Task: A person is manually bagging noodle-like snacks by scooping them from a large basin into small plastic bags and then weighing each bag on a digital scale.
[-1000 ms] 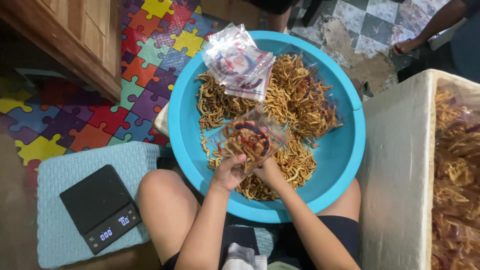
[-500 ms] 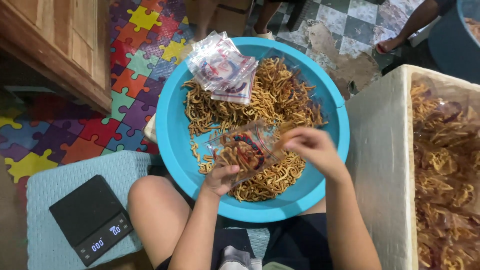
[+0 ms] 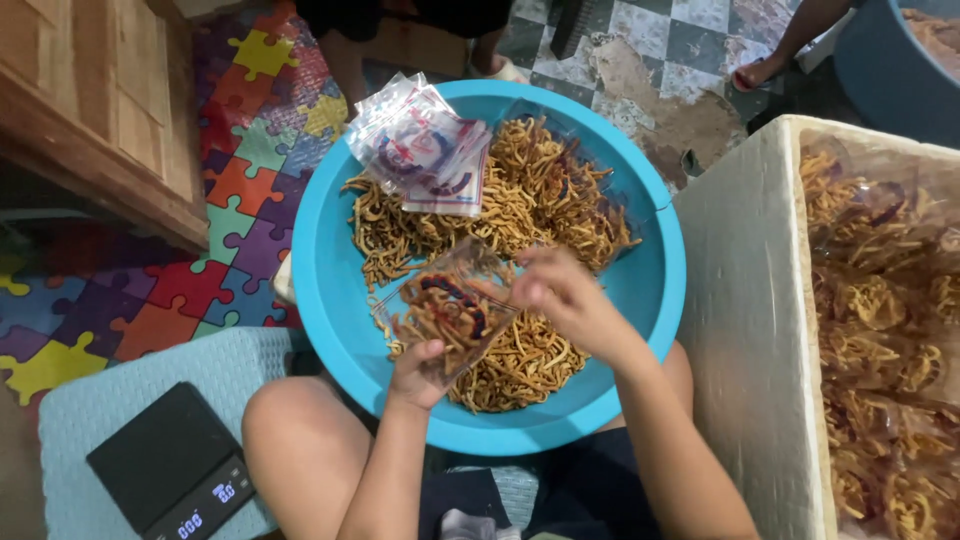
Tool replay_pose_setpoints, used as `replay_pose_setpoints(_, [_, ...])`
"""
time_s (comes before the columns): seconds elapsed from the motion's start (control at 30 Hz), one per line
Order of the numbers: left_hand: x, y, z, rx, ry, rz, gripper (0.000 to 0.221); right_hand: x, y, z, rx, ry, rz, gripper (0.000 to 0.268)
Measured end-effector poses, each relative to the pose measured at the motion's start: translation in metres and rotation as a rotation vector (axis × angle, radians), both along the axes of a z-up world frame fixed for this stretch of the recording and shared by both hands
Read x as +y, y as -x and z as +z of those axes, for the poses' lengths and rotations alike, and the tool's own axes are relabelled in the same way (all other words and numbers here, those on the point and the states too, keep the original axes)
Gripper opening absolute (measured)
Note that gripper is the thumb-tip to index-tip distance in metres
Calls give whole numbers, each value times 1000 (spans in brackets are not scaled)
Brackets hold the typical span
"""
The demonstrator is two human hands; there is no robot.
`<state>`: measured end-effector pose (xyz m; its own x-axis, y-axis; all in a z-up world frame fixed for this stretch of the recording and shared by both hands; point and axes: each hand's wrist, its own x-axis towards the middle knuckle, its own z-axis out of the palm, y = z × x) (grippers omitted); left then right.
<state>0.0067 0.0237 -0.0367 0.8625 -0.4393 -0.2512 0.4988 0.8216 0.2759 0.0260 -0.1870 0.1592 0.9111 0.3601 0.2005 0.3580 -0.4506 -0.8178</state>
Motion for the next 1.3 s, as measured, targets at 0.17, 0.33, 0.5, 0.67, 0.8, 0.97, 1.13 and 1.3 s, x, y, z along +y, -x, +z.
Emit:
replay_pose_setpoints(0.17, [-14,0,38,12,-146,77,55,13,20,-32,309,-168,-96,25])
replay_pose_setpoints(0.33, [-29,-8,89,6,-420,68,70,-12,1,-45,138,-65,-336,26])
replay_pose_setpoints(0.5, [-21,-18,70,140,-662,192,56,-61,-61,-72,-71,256,-534,32])
replay_pose_setpoints(0.67, [-25,-26,83,204,-756,131,61,-71,-150,-64,-149,353,-381,19])
replay_pose_setpoints(0.8, [-21,-35,94,251,-797,-1,63,-58,-226,-89,-195,417,-311,23])
replay_pose_setpoints(0.97, [-21,-43,113,306,-835,-19,59,-44,-254,-120,-253,476,-380,20])
replay_pose_setpoints(1.13, [-23,-45,99,308,-826,-40,56,8,-226,-103,-625,390,-553,14])
replay_pose_setpoints(1.3, [-26,-39,89,282,-827,-14,52,64,-206,-109,-251,780,175,61])
